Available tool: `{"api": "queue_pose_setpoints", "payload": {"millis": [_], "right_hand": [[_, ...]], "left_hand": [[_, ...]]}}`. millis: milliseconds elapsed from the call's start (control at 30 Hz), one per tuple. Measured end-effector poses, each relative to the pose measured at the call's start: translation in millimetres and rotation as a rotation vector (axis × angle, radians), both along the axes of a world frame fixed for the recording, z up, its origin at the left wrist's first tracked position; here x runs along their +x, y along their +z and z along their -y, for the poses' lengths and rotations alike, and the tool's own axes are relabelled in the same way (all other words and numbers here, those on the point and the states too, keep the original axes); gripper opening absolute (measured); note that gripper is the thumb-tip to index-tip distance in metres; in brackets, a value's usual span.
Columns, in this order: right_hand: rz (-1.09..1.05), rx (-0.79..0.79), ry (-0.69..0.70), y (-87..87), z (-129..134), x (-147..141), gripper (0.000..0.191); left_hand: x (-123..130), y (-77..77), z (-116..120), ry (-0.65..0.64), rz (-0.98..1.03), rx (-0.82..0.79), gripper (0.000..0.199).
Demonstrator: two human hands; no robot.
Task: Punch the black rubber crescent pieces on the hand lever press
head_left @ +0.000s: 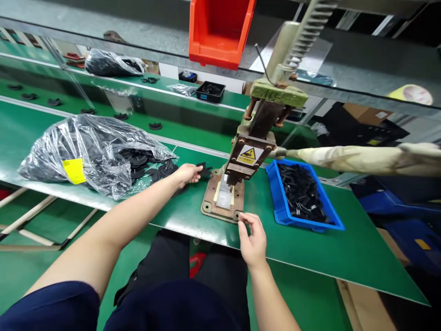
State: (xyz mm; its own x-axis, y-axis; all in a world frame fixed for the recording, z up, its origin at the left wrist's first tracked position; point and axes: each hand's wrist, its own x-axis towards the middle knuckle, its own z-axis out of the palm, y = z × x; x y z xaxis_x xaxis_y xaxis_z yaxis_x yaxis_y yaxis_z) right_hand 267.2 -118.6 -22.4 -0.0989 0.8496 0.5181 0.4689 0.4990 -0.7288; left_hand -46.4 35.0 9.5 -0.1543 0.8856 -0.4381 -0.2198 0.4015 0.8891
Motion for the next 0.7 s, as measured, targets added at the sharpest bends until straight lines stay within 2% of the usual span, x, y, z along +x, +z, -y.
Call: {"api": "queue_pose_setpoints", "payload": {"millis": [67,133,200,267,367,433,467,533,633,700], "right_hand": [[0.02,-0.005,-0.008,-0.7,4,7,0.022],[0.044,0.002,-0.027,2.4,6,16,0.022],[0.067,0.02,-0.066,9.4,8,30,0.022],[0.09,0.043,-0.121,19.8,6,53,0.021],[0.129,0.068,-0.229,39.4,-10,101,0.018],[0.246,0.052,-0.34,51.4,-32,138,0.023],[0.377,-0.009,-0.397,55.9,-46,155,0.029],[0.698,-0.234,-0.488,61.0,-77,185,0.044],[0.834,-0.408,-0.407,61.2,-123,208,0.057],[0.87,-0.475,-0.347,60.2,-145,209,0.048]], "left_hand": [[-4,11.3,-46,0.053,-0.046,0.017,0.026],[-4,22.1,-79,0.089,-0.066,0.048,0.021],[1,24.9,-96,0.101,-0.084,0.054,0.019],[9,17.2,-95,0.081,-0.111,0.045,0.02],[24,-5.9,-72,0.033,-0.164,0.07,0.026],[32,-21.2,-50,0.023,-0.208,0.114,0.03],[34,-27.5,-37,0.021,-0.239,0.149,0.033],[38,-37.0,-9,-0.005,-0.292,0.235,0.037],[40,-44.1,33,-0.102,-0.342,0.362,0.042],[41,-45.9,54,-0.167,-0.364,0.414,0.042]]}}
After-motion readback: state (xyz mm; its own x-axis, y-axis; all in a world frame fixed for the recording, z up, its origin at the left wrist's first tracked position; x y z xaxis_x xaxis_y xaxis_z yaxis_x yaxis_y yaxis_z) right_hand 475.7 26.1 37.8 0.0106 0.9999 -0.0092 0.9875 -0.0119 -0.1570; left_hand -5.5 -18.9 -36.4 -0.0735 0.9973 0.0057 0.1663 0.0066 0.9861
